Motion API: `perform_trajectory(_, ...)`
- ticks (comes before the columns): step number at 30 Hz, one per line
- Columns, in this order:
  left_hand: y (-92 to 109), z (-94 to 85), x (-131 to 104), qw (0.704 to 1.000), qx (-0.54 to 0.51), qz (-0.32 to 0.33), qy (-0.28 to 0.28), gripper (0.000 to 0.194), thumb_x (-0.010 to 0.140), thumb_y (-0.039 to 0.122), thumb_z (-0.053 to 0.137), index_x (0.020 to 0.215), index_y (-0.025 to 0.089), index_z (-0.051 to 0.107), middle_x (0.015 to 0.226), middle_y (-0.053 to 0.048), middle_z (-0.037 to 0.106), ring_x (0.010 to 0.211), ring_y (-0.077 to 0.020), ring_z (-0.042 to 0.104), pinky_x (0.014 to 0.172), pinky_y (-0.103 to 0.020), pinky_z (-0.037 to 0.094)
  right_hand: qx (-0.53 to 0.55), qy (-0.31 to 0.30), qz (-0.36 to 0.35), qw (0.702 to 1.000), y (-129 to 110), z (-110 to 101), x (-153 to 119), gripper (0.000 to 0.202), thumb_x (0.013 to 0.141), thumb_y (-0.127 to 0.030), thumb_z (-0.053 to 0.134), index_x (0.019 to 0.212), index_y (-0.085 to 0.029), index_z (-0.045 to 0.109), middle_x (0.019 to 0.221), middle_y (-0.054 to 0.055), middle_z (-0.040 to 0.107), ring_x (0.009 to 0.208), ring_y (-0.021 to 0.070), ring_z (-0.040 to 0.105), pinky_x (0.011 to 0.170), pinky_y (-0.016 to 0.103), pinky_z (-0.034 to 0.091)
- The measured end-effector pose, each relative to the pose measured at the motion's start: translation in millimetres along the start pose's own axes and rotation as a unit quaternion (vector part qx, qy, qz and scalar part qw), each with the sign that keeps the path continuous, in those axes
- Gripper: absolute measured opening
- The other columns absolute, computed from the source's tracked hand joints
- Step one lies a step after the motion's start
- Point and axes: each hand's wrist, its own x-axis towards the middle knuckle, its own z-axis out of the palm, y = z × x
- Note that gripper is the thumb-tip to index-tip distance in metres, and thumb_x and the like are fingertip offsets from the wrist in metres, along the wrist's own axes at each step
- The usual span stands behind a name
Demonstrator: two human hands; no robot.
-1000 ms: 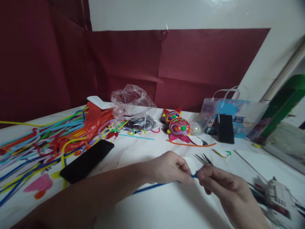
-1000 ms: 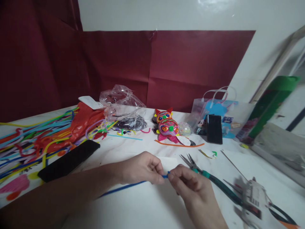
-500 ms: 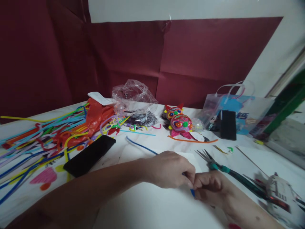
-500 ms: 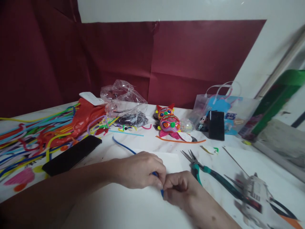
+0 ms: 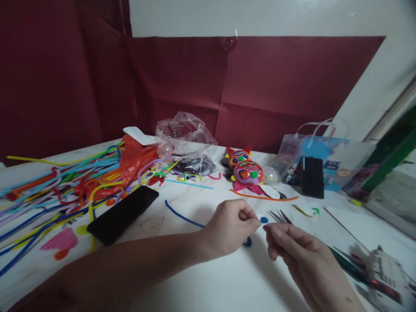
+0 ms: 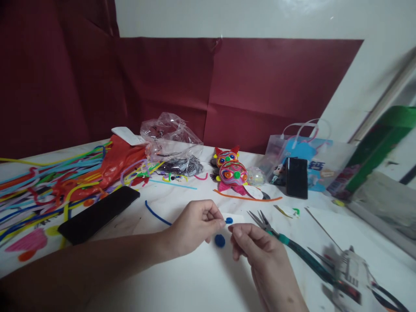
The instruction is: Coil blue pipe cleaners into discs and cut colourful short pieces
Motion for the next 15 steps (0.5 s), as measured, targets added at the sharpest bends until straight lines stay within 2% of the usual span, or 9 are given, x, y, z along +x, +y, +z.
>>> perform_trajectory(7, -2.3, 7.8, -7.2, 0.998, 0.061, 0.011, -0.016, 0.010, 0.068, 0.025, 0.051, 0.064, 0.015, 0.053, 0.056, 0.003, 0.052, 0.055, -0.0074, 0.047, 0.051, -0.019, 0.034, -0.060, 0.033, -0.032, 0.997, 3.5, 2.5, -1.5, 0.031, 0.064, -0.046, 0.070, 0.058, -0.016, 0.063, 0.049, 0.002, 0.052, 0.050, 0.0137, 0.044, 0.048, 0.023, 0.034)
perform_trajectory(11, -1.3, 7.3, -9.1, 0.993, 0.115, 0.032, -0.017, 0.010, 0.069, 0.024, 0.050, 0.064, 0.016, 0.055, 0.059, 0.003, 0.055, 0.058, -0.0085, 0.049, 0.052, -0.020, 0.033, -0.067, 0.032, -0.038, 0.997, 5.2, 3.3, -3.4, 0.028, 0.068, -0.044, 0.068, 0.062, -0.016, 0.064, 0.050, 0.000, 0.051, 0.050, 0.0132, 0.043, 0.048, 0.023, 0.035)
perform_trajectory(15, 3.0, 4.7, -11.7, 0.975, 0.206, 0.076, -0.021, 0.011, 0.068, 0.022, 0.046, 0.063, 0.017, 0.055, 0.064, 0.002, 0.059, 0.061, -0.0098, 0.051, 0.056, -0.021, 0.035, -0.088, 0.014, -0.040, 0.995, 6.5, -0.1, -2.0, 0.028, 0.069, -0.041, 0.066, 0.056, -0.017, 0.061, 0.051, 0.000, 0.049, 0.051, 0.0130, 0.042, 0.047, 0.022, 0.035)
